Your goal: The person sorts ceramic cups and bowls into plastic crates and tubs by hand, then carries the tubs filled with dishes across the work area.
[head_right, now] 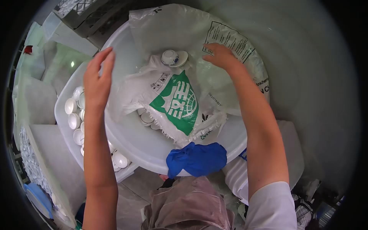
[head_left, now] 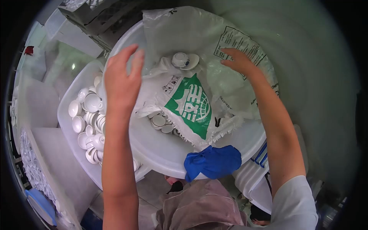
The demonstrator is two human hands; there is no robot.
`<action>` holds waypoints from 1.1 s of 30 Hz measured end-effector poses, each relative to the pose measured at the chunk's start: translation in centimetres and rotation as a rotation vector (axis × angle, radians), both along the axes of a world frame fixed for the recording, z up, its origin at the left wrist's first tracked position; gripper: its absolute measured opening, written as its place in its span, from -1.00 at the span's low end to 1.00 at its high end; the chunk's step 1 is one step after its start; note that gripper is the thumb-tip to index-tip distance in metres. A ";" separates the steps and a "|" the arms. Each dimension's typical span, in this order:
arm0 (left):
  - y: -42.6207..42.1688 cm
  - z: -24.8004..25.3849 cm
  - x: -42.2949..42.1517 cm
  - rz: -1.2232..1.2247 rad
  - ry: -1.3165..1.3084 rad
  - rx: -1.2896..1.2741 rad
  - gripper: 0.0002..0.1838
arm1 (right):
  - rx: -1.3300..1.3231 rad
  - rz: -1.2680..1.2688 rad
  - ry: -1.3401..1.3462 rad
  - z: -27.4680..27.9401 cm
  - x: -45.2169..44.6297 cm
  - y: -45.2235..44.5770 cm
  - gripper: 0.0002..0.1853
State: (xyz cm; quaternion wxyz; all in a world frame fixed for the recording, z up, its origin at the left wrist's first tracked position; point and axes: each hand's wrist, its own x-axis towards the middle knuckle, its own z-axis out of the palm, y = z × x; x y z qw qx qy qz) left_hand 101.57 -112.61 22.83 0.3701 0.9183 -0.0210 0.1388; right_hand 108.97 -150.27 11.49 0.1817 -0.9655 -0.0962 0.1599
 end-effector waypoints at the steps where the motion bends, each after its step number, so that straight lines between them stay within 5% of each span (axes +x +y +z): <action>1: -3.3 -4.3 3.1 -0.082 -0.003 0.177 -0.56 | -0.092 0.080 -0.006 -3.6 0.5 -0.2 -0.29; 5: -9.9 -20.1 -0.1 -0.354 0.819 0.810 0.19 | -0.177 0.367 0.481 -11.3 -10.6 3.8 -0.12; 9: -3.8 -30.6 -11.8 -0.590 1.176 1.173 0.27 | -0.255 0.486 0.797 -19.3 -25.6 2.1 0.02; 14: -5.6 -32.1 -9.8 -0.520 1.242 1.072 0.08 | -0.294 0.377 0.730 -24.4 -26.1 2.2 -0.10; 17: -3.3 -36.4 -9.4 -0.369 0.745 0.956 -0.03 | -0.260 0.264 0.547 -25.9 -23.5 2.2 -0.10; 21: -3.0 -34.5 -11.8 -0.407 1.023 0.765 0.11 | -0.243 0.266 0.791 -24.5 -26.7 3.5 -0.10; 25: -3.6 -31.9 -11.3 -0.346 1.130 0.895 0.07 | -0.177 0.188 0.902 -20.6 -21.9 5.0 -0.42; 28: -4.2 -28.3 -11.7 -0.357 1.013 0.788 -0.14 | 0.247 -0.034 0.014 -19.8 -14.4 6.2 -0.69; 33: -6.2 -28.1 -15.9 -0.943 1.240 0.640 -0.37 | -0.125 0.128 -0.416 -26.0 1.6 8.4 -0.67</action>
